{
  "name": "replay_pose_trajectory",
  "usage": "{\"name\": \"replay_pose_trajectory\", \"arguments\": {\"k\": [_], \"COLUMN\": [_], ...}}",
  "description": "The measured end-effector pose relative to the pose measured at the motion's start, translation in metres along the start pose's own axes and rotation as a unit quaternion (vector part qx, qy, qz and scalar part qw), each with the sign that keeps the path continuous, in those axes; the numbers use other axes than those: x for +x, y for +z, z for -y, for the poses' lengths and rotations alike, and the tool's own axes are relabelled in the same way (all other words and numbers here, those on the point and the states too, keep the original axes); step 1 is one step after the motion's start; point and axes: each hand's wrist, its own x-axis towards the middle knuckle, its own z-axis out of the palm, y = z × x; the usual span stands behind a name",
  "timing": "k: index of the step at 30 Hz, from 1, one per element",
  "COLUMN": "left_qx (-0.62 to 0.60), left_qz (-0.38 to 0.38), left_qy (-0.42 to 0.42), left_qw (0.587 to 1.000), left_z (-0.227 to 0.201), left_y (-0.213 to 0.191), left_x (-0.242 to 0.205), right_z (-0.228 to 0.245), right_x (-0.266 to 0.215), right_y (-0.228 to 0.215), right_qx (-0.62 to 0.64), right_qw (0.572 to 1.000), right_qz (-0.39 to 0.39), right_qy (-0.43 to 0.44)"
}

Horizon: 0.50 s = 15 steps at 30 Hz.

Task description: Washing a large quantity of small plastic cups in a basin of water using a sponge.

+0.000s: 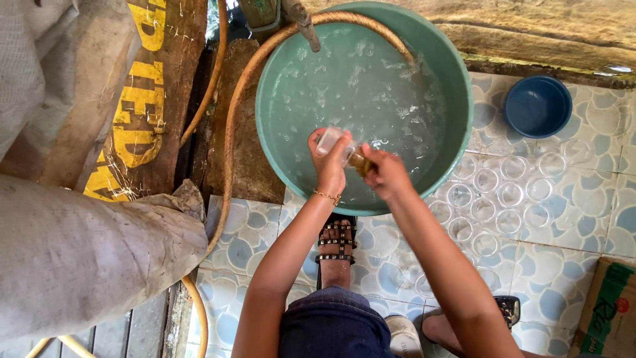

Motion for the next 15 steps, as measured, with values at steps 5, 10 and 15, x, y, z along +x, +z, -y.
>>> {"name": "replay_pose_trajectory", "arguments": {"k": [5,10,15], "left_qx": [-0.077,-0.003,0.046], "left_qz": [0.166,0.144,0.162], "left_qy": [-0.034,-0.270,-0.144], "left_qw": [0.983,0.952,0.975], "left_z": [0.005,-0.008,-0.009], "left_y": [-0.006,-0.004,0.009], "left_x": [0.005,0.026,0.010], "right_z": [0.022,0.024,0.015], "right_x": [-0.002,-0.036,-0.057], "right_y": [-0.015,0.005,0.023], "right_qx": [0.203,-0.322,-0.263], "right_qw": [0.963,0.860,0.924], "right_qz": [0.121,-0.029,0.006], "right_qy": [0.132,-0.396,-0.279]}}
